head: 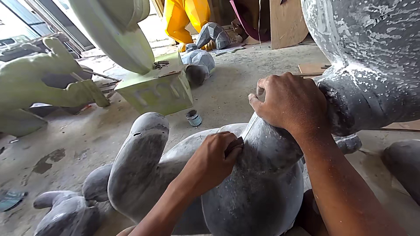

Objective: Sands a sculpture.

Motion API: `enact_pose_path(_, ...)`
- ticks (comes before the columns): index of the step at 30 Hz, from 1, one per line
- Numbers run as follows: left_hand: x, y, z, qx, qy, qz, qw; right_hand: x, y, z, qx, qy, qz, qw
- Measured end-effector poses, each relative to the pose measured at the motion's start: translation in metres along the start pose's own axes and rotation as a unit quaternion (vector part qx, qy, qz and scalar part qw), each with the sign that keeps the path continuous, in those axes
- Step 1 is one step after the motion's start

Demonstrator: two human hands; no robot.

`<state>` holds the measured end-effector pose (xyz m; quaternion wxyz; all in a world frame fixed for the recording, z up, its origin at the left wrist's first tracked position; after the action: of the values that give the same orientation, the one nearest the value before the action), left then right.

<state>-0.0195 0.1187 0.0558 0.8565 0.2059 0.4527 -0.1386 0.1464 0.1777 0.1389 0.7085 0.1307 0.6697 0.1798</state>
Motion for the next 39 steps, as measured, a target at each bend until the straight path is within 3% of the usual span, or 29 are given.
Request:
enact_pose_path(4,0.007,-0.012,-0.017,0.019,-0.058,0.061,0.996,0.001,0.0,0.001,0.003,0.008,0.0,1.0)
enact_pose_path(9,0.005,-0.003,0.007,0.018,0.074,-0.053,0.996,0.0,-0.004,0.001,0.003,0.005,0.0,1.0)
enact_pose_path(15,0.005,-0.009,-0.009,0.034,-0.032,0.082,0.995,-0.001,-0.003,0.002,0.005,0.006,0.006,1.0)
enact_pose_path(19,0.008,-0.002,0.01,0.003,0.106,-0.047,0.993,0.0,-0.004,0.002,0.007,0.006,-0.003,1.0)
enact_pose_path(21,0.006,0.004,0.015,-0.002,0.111,-0.065,0.992,-0.002,-0.006,0.002,0.007,0.005,-0.003,1.0)
enact_pose_path(26,0.005,-0.007,-0.013,0.004,-0.039,0.064,0.997,-0.001,-0.002,0.001,0.007,0.008,-0.005,1.0)
enact_pose_path(32,0.005,0.003,0.013,0.069,0.1,-0.079,0.989,-0.003,-0.006,0.003,0.005,0.013,0.0,1.0)
enact_pose_path(36,-0.003,0.001,0.009,0.098,-0.045,0.072,0.992,-0.003,-0.011,0.005,0.013,0.013,0.008,1.0)
enact_pose_path(39,0.004,-0.006,0.004,0.089,-0.021,0.06,0.994,-0.003,-0.013,0.007,0.014,0.013,0.005,1.0)
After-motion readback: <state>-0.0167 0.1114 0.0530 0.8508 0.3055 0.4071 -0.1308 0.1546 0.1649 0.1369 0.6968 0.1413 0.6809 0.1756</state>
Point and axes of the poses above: each hand's wrist, its own y-axis towards the middle knuckle, its own x-axis out of the palm, z = x × y, the point moved 8 cm from there along y, towards the middle knuckle, and after that the axes turned 6 degrees about -y, right-handed, at the moved point
